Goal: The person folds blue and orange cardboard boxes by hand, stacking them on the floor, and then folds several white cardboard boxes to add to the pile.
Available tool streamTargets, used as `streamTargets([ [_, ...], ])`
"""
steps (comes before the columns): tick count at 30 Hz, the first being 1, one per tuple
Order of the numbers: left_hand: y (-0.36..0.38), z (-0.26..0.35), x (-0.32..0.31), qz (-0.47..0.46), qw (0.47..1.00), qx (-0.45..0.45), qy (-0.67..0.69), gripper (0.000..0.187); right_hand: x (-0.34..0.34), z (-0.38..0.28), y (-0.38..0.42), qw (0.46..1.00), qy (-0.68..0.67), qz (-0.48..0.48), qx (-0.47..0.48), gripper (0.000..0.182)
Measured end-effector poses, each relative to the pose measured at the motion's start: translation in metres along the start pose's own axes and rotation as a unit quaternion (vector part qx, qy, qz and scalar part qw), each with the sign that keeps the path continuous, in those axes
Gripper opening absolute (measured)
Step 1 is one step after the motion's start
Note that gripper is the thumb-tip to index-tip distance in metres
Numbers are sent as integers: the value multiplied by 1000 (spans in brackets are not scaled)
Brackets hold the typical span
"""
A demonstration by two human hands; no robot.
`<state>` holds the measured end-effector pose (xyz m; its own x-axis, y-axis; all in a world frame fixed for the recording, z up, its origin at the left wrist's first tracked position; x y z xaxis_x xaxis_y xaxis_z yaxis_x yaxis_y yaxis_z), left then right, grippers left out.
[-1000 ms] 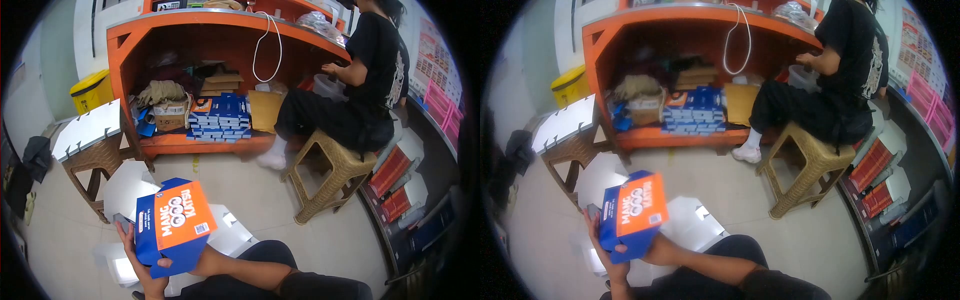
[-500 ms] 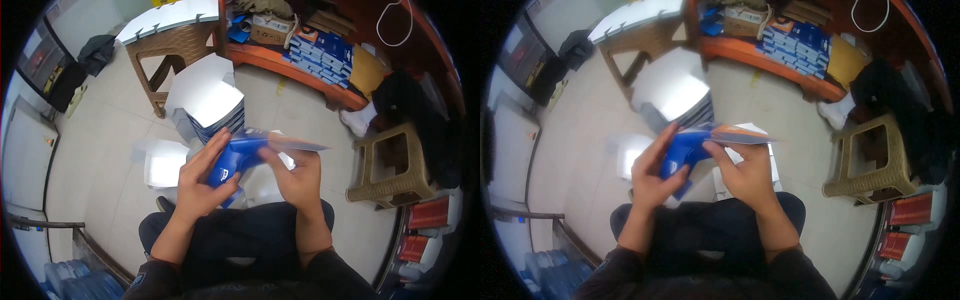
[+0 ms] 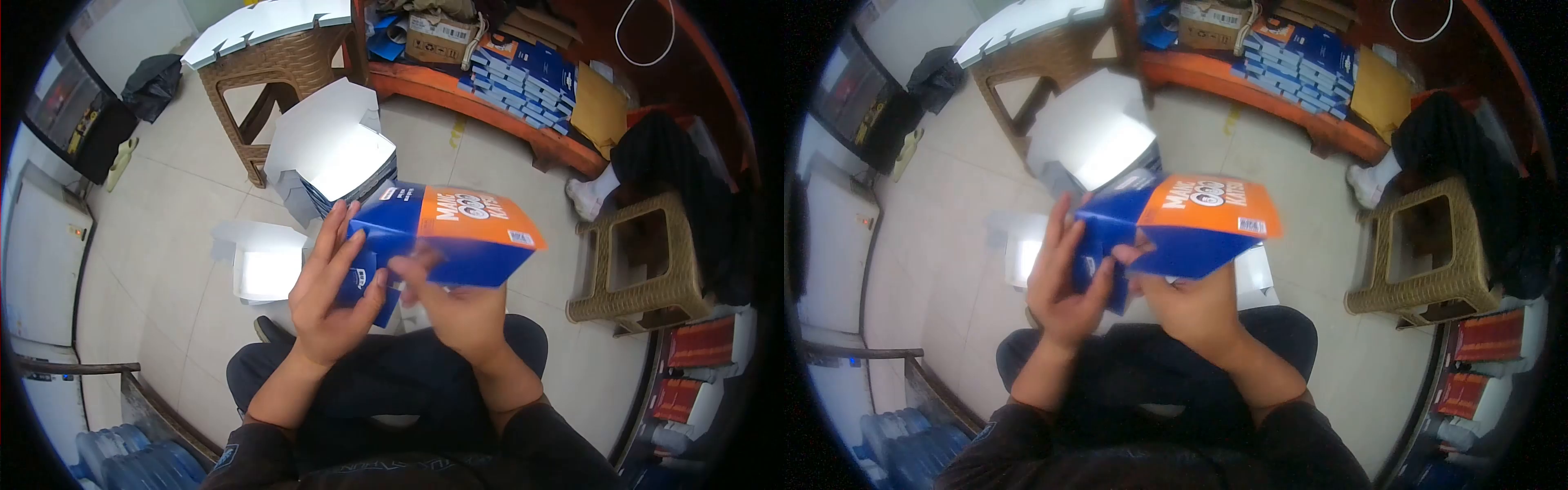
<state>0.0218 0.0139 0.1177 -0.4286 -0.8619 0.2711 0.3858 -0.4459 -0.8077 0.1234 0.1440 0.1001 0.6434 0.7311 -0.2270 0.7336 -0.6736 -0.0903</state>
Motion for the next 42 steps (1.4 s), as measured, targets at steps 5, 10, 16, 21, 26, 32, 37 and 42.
streamTargets([
  [5, -3, 4, -9, -53, 997, -13, 53, 74, -4, -12, 3, 944, 241, -61, 216, 21],
  [10, -1, -9, -29, -146, 983, 62, 93, 84, 4, 10, -5, 997, 58, -50, -9, 18],
  [16, 12, -68, 24, 85, 949, 236, 192, 74, 59, -45, -23, 966, 224, 95, 84, 20],
  [21, 11, -73, 26, 101, 931, 262, 233, 76, 50, 9, -54, 981, 190, 30, -8, 42],
  [26, 12, -77, 25, 18, 940, 304, 155, 70, 53, 30, -65, 988, 128, -10, -91, 42],
  [32, 28, -121, 192, 103, 984, 71, -125, 37, 89, 32, -80, 997, 8, 11, -73, 59],
  [37, 57, -130, 303, 166, 934, 303, -92, 53, 149, 40, -96, 988, 75, 111, -82, 55],
  [42, 107, -213, 280, 28, 886, 460, -51, 57, 220, 87, -120, 913, 353, 178, -100, 45],
])
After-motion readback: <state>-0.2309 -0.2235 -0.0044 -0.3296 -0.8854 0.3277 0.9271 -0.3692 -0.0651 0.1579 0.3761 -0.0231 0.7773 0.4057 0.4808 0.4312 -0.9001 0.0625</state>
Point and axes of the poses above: each hand's wrist, its own y-axis away from the middle knuckle, its own x-axis out of the back of the hand, z = x × y, the point moved 9 cm from there along -y, towards the middle knuckle, and after that the axes turned 7 degrees about -x, right-handed, at the moved point
